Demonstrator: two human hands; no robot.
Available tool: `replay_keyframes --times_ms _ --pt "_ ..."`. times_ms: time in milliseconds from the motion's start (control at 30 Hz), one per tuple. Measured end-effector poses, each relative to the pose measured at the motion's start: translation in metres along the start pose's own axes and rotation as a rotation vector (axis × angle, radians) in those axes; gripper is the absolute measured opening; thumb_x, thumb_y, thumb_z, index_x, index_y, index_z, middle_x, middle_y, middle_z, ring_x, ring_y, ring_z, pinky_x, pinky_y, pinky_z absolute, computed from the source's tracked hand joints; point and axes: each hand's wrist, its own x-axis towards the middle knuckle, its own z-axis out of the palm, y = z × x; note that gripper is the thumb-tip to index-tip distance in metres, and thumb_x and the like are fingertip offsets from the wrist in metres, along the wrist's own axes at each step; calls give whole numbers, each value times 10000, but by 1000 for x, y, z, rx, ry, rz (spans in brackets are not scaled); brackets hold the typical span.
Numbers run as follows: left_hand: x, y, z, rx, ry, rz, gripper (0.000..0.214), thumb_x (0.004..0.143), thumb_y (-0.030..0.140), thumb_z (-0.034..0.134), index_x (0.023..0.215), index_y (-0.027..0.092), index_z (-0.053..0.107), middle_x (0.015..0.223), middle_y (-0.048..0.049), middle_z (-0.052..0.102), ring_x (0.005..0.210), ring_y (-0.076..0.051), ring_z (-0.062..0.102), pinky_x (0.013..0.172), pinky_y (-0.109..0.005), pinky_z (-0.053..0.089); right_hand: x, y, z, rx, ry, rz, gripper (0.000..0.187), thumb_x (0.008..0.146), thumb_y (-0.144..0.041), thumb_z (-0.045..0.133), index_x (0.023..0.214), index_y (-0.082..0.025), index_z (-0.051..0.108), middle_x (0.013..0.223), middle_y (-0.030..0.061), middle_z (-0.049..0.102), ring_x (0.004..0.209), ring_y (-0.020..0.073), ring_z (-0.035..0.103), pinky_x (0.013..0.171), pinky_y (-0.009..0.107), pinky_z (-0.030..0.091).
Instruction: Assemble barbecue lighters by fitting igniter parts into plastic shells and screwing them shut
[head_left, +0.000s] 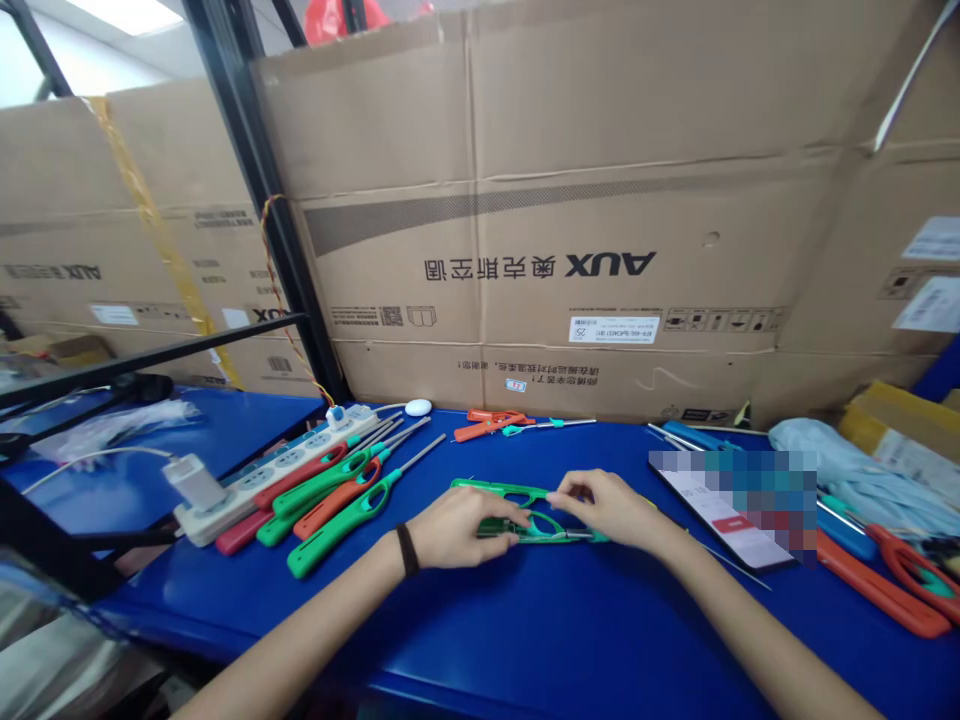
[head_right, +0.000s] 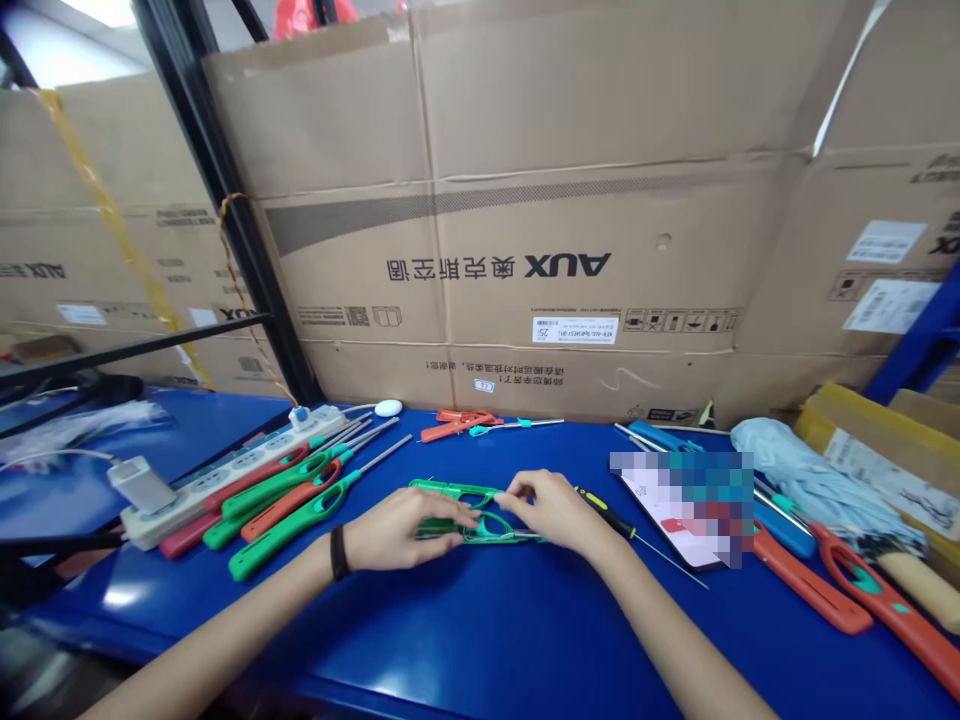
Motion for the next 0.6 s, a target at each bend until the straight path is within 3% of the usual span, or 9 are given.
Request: replay_keyframes --times_ms 100,200,267,400,600 --pt "-4 -1 -6 96 81 -63 275 890 213 506 1137 258 616 1170 -2 652 1105 -178 594 1045 -346 376 -14 -4 7 -35 136 -83 311 934 -368 398 882 -207 658 928 56 704 902 217 602 830 352 414" --pt "-17 -3 2 191 62 -39 334 901 201 485 1226 238 552 1245 -39 604 1166 -186 551 1089 -419 310 -30 -9 22 -68 141 -180 256 936 -290 428 1017 -227 663 1092 54 679 1024 225 570 944 403 366" --pt "-26 -4 11 247 52 -18 418 910 228 489 1326 221 451 1331 -72 528 1247 -208 473 1093 -460 292 -38 -12 33 -172 131 -287 299 938 -224 417 1167 -216 609 1195 66 644 1090 246 543 952 438 371" --pt "-38 -1 23 303 35 6 477 943 269 454 1402 247 326 1442 -69 384 1326 -220 362 1094 -498 276 -46 -14 43 -271 116 -314 351 927 -160 403 1224 -205 583 1222 75 630 1115 260 534 957 462 392" --pt "-29 9 25 284 83 45 392 943 277 458 1332 235 428 1398 -78 447 1304 -231 393 1096 -485 282 -39 -8 32 -243 68 -251 379 872 -137 461 1182 -292 614 1196 65 606 1120 246 519 967 461 391"
